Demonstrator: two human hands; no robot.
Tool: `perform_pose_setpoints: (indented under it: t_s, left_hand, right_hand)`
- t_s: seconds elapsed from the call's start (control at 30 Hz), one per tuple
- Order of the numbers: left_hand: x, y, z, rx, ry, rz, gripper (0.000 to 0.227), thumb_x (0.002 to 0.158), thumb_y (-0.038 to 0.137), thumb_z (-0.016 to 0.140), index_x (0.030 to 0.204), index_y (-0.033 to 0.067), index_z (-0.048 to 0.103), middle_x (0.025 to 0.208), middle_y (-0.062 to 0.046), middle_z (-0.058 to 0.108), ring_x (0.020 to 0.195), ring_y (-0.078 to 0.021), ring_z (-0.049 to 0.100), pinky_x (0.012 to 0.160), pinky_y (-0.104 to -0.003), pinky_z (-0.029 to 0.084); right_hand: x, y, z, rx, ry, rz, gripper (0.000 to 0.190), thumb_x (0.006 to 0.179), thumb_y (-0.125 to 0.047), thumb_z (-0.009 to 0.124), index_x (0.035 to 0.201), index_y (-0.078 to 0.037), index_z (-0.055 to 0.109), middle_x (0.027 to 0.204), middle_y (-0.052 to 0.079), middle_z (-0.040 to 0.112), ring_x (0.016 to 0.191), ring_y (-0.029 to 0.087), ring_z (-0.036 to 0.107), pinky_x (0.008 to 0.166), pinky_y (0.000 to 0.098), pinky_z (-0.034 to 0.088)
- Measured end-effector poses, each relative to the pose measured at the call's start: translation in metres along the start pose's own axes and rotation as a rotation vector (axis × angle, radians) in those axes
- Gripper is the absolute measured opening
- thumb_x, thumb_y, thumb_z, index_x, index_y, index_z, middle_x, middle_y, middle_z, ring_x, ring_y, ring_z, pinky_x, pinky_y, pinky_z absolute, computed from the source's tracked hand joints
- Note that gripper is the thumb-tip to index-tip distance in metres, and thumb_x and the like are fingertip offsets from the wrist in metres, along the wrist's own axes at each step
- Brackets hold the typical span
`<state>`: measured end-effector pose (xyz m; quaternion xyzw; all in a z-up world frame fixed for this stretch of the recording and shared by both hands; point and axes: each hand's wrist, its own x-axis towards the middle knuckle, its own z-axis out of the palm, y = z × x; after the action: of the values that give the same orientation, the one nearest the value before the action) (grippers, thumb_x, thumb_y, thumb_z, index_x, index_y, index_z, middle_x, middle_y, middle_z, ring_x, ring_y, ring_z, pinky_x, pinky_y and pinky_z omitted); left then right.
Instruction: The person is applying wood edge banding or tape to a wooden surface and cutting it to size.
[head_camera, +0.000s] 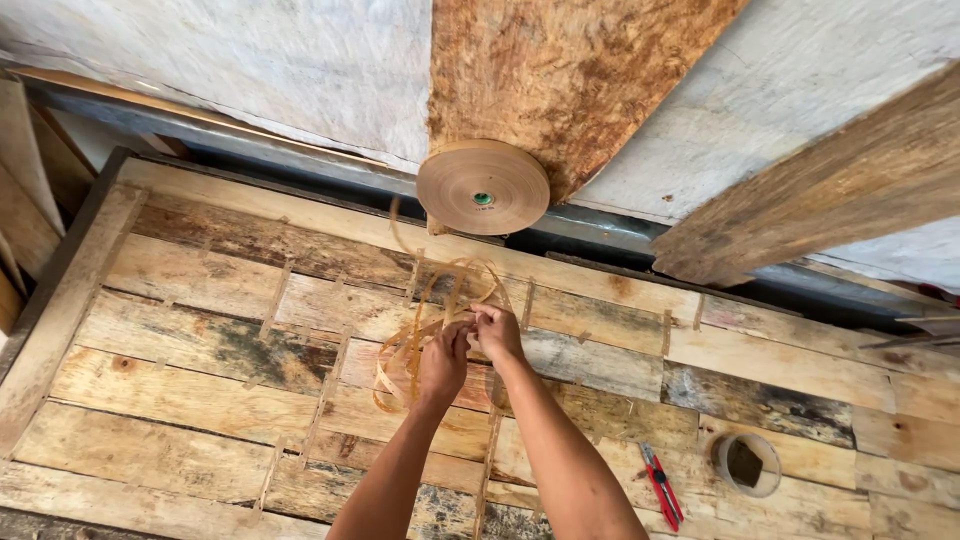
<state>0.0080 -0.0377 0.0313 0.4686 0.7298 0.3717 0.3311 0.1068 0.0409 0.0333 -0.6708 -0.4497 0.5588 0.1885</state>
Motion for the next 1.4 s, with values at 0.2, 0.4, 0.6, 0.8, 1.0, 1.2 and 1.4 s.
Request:
perform_pose_setpoints:
  t_s: [0.2, 0.4, 0.6, 0.8, 1.0, 1.2, 1.4]
  left_hand:
    - [-0.026, -0.016, 0.008, -0.133, -0.043, 0.032, 0.031, 0.104, 0.014, 0.051, 0.131, 0.0096, 0.066, 0.081, -0.01, 0.077, 0.053, -0.0155, 0.067, 0.045, -0.033, 0.054]
    - [-0.06, -0.013, -0.004, -0.224, -0.258, -0.009, 0.054, 0.101, 0.012, 0.054, 0.153, 0.0105, 0.039, 0.087, -0.013, 0.078, 0.063, -0.0196, 0.072, 0.057, -0.037, 0.057]
    - [-0.097, -0.034, 0.029, -0.157, -0.459, 0.116, 0.048, 0.099, 0.015, 0.061, 0.146, 0.0142, 0.05, 0.089, -0.011, 0.078, 0.069, -0.0232, 0.074, 0.063, -0.04, 0.058]
    - [-0.132, -0.024, 0.031, 0.061, -0.609, 0.133, 0.032, 0.095, 0.024, 0.067, 0.125, 0.0135, 0.068, 0.079, -0.014, 0.075, 0.073, -0.0294, 0.072, 0.068, -0.046, 0.056]
    - [-0.159, -0.014, 0.044, 0.18, -0.649, 0.152, 0.022, 0.099, 0.03, 0.065, 0.101, 0.0099, 0.074, 0.078, -0.014, 0.073, 0.073, -0.0328, 0.07, 0.069, -0.047, 0.054]
    - [-0.182, 0.0, 0.065, 0.06, -0.526, 0.241, 0.019, 0.099, 0.024, 0.062, 0.1, 0.0094, 0.073, 0.085, -0.015, 0.074, 0.076, -0.0362, 0.069, 0.068, -0.049, 0.054]
    - [-0.2, 0.014, 0.094, 0.008, -0.441, 0.286, 0.017, 0.1, 0.021, 0.061, 0.099, 0.0077, 0.071, 0.091, -0.016, 0.072, 0.08, -0.0377, 0.068, 0.069, -0.049, 0.053]
  right_hand:
    - [-0.033, 0.011, -0.013, -0.108, 0.002, -0.028, 0.028, 0.102, -0.029, 0.067, 0.109, -0.004, 0.076, 0.091, 0.011, 0.079, 0.069, 0.012, 0.071, 0.059, 0.0256, 0.059]
    - [-0.072, 0.07, -0.034, 0.066, -0.268, -0.02, 0.029, 0.102, -0.035, 0.061, 0.113, -0.013, 0.077, 0.098, 0.003, 0.078, 0.086, 0.011, 0.071, 0.072, 0.0297, 0.059]
    - [-0.1, 0.129, -0.064, 0.199, -0.249, 0.067, 0.022, 0.104, -0.027, 0.062, 0.105, -0.009, 0.074, 0.095, 0.002, 0.075, 0.086, 0.011, 0.07, 0.073, 0.0278, 0.056]
    - [-0.11, 0.209, -0.098, 0.365, -0.041, 0.025, 0.016, 0.102, -0.018, 0.064, 0.1, -0.004, 0.07, 0.087, 0.007, 0.073, 0.075, 0.014, 0.067, 0.065, 0.0289, 0.053]
    - [-0.15, 0.241, -0.134, 0.343, 0.076, 0.043, 0.015, 0.1, -0.016, 0.067, 0.106, -0.002, 0.068, 0.085, 0.005, 0.072, 0.072, 0.012, 0.064, 0.062, 0.0285, 0.051]
    - [-0.155, 0.299, -0.181, 0.093, 0.334, -0.119, 0.019, 0.095, -0.016, 0.069, 0.109, -0.003, 0.071, 0.081, 0.003, 0.071, 0.072, 0.011, 0.063, 0.065, 0.0272, 0.052]
    - [-0.168, 0.299, -0.25, -0.123, 0.575, -0.162, 0.02, 0.093, -0.018, 0.07, 0.108, -0.005, 0.073, 0.083, 0.006, 0.072, 0.073, 0.016, 0.065, 0.068, 0.031, 0.053]
